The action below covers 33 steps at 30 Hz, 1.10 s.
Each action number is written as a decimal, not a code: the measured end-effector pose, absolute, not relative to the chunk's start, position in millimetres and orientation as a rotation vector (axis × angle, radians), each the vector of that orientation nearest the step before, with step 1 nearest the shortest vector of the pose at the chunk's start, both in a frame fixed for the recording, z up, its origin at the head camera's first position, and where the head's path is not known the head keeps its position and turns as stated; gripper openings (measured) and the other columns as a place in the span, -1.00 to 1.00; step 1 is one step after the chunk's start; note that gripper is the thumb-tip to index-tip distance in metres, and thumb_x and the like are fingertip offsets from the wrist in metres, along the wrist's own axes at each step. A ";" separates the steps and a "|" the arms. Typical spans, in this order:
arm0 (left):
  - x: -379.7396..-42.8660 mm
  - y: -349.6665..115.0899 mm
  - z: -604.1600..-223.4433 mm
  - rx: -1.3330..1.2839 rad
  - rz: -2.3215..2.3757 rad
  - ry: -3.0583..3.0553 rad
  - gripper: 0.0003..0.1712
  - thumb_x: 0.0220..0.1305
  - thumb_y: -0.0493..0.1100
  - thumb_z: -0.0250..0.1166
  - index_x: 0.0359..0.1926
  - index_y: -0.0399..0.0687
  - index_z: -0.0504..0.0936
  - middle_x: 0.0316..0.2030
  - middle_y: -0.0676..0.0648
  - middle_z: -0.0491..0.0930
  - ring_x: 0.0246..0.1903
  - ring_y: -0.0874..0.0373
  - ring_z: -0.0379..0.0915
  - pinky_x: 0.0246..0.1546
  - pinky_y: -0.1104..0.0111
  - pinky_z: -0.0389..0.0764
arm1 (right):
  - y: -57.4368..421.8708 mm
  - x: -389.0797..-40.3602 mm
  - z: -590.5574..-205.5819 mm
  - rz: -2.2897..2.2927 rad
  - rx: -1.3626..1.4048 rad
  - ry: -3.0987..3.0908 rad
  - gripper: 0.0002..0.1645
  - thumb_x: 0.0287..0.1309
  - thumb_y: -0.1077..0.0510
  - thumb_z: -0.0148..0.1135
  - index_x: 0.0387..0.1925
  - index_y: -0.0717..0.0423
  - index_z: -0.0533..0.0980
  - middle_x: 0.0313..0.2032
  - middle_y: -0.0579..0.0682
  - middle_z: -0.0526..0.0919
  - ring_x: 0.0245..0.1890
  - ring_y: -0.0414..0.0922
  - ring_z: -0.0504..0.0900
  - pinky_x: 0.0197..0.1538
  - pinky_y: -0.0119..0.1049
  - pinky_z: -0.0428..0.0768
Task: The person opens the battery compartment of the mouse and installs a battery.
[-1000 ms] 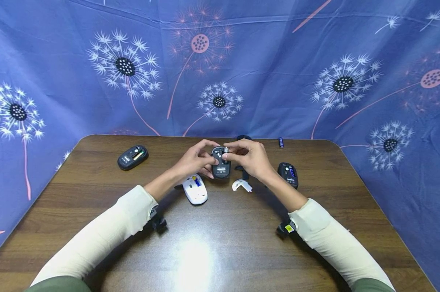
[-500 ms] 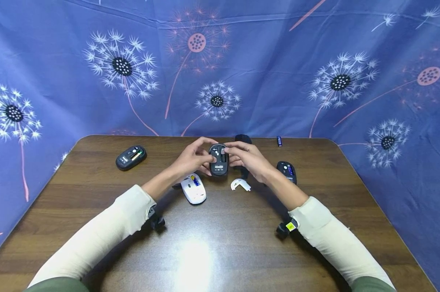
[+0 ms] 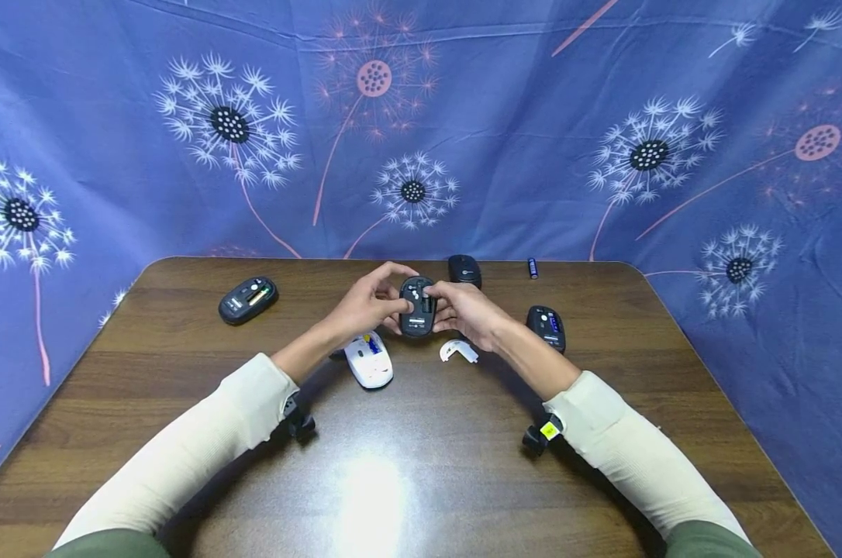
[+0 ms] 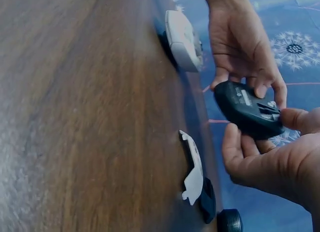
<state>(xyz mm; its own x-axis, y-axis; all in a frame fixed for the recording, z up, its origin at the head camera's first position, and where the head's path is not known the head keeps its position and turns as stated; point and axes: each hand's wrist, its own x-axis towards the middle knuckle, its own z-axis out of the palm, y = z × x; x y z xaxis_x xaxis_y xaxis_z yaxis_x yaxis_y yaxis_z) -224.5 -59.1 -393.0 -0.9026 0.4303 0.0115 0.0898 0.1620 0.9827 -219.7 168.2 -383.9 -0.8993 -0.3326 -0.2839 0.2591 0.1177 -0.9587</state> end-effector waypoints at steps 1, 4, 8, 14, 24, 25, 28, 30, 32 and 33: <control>-224.3 -59.2 -392.8 0.497 1.807 2.164 -0.34 0.50 -0.39 0.37 0.54 0.02 0.52 -0.15 -0.24 0.70 -0.40 0.02 0.74 -0.13 -0.23 0.96 | 166.9 -218.8 -384.6 -1.808 -0.097 2.031 -0.63 0.69 0.06 0.05 0.17 0.26 0.59 -0.28 -0.06 0.69 -0.30 -0.18 0.66 -0.16 -0.42 0.79; -224.5 -59.6 -392.5 0.481 1.829 2.129 -0.33 0.50 -0.38 0.33 0.55 0.02 0.51 -0.15 -0.23 0.69 -0.42 0.03 0.74 -0.13 -0.23 0.96 | 163.1 -216.0 -386.2 -1.643 -0.218 2.324 -0.55 0.75 0.00 0.01 0.13 0.30 0.62 -0.28 0.01 0.69 -0.33 -0.12 0.67 -0.21 -0.34 0.79; -225.0 -60.2 -391.3 0.459 1.880 2.073 -0.33 0.52 -0.39 0.31 0.57 0.00 0.49 -0.16 -0.21 0.69 -0.43 0.04 0.75 -0.16 -0.18 0.97 | 162.1 -222.7 -399.0 -1.370 -0.378 2.717 -0.43 0.78 -0.19 -0.10 -0.07 0.14 0.64 -0.30 0.04 0.70 -0.33 -0.07 0.68 -0.24 -0.23 0.72; -225.8 -63.7 -390.4 0.410 1.914 2.049 -0.33 0.56 -0.42 0.32 0.60 -0.07 0.45 -0.17 -0.21 0.73 -0.39 0.08 0.77 -0.19 -0.02 1.00 | 159.8 -224.2 -397.8 -1.379 -0.417 2.748 -0.43 0.76 -0.22 -0.03 -0.04 0.14 0.67 -0.35 0.02 0.66 -0.35 -0.08 0.62 -0.22 -0.15 0.71; -230.7 -67.6 -388.7 0.300 1.730 2.213 -0.41 0.52 -0.35 0.42 0.48 -0.08 0.52 -0.17 -0.17 0.74 -0.33 0.12 0.68 -0.16 0.22 0.91 | 157.4 -218.5 -387.3 -1.552 -0.274 2.502 -0.54 0.70 0.06 0.26 0.33 0.34 0.60 0.08 0.31 0.77 -0.14 0.04 0.85 0.15 0.04 0.95; -230.7 -67.0 -387.8 0.304 1.698 2.237 -0.41 0.50 -0.35 0.43 0.46 -0.09 0.54 -0.18 -0.15 0.72 -0.34 0.12 0.66 -0.19 0.26 0.90 | 157.5 -217.9 -387.5 -1.536 -0.268 2.497 -0.55 0.70 0.10 0.25 0.33 0.36 0.60 0.09 0.33 0.78 -0.11 0.07 0.87 0.16 0.02 0.95; -231.0 -65.5 -385.9 0.331 1.584 2.322 -0.42 0.43 -0.35 0.49 0.41 -0.12 0.60 -0.21 -0.11 0.65 -0.35 0.11 0.65 -0.26 0.33 0.85 | 158.6 -216.8 -388.5 -1.474 -0.270 2.490 -0.58 0.69 0.15 0.25 0.31 0.40 0.62 0.08 0.37 0.79 -0.06 0.14 0.89 0.15 -0.03 0.96; -231.4 -64.5 -385.1 0.350 1.493 2.381 -0.44 0.39 -0.34 0.52 0.36 -0.16 0.63 -0.24 -0.10 0.64 -0.34 0.09 0.65 -0.28 0.34 0.83 | 159.5 -216.7 -388.9 -1.408 -0.272 2.491 -0.60 0.69 0.16 0.25 0.28 0.41 0.64 0.07 0.37 0.80 -0.05 0.15 0.90 0.12 -0.05 0.96; -231.6 -63.3 -384.6 0.367 1.395 2.425 -0.46 0.37 -0.31 0.55 0.33 -0.18 0.65 -0.24 -0.11 0.68 -0.28 0.05 0.67 -0.24 0.33 0.79 | 160.5 -217.5 -389.4 -1.326 -0.278 2.504 -0.62 0.69 0.15 0.25 0.24 0.39 0.67 0.04 0.35 0.82 -0.07 0.14 0.92 0.06 -0.10 0.97; -231.7 -62.7 -384.6 0.375 1.348 2.443 -0.47 0.37 -0.30 0.56 0.32 -0.18 0.66 -0.21 -0.13 0.70 -0.24 0.03 0.67 -0.20 0.32 0.77 | 161.1 -218.0 -389.6 -1.279 -0.284 2.514 -0.63 0.70 0.14 0.25 0.21 0.38 0.68 0.01 0.33 0.83 -0.10 0.12 0.92 0.02 -0.13 0.97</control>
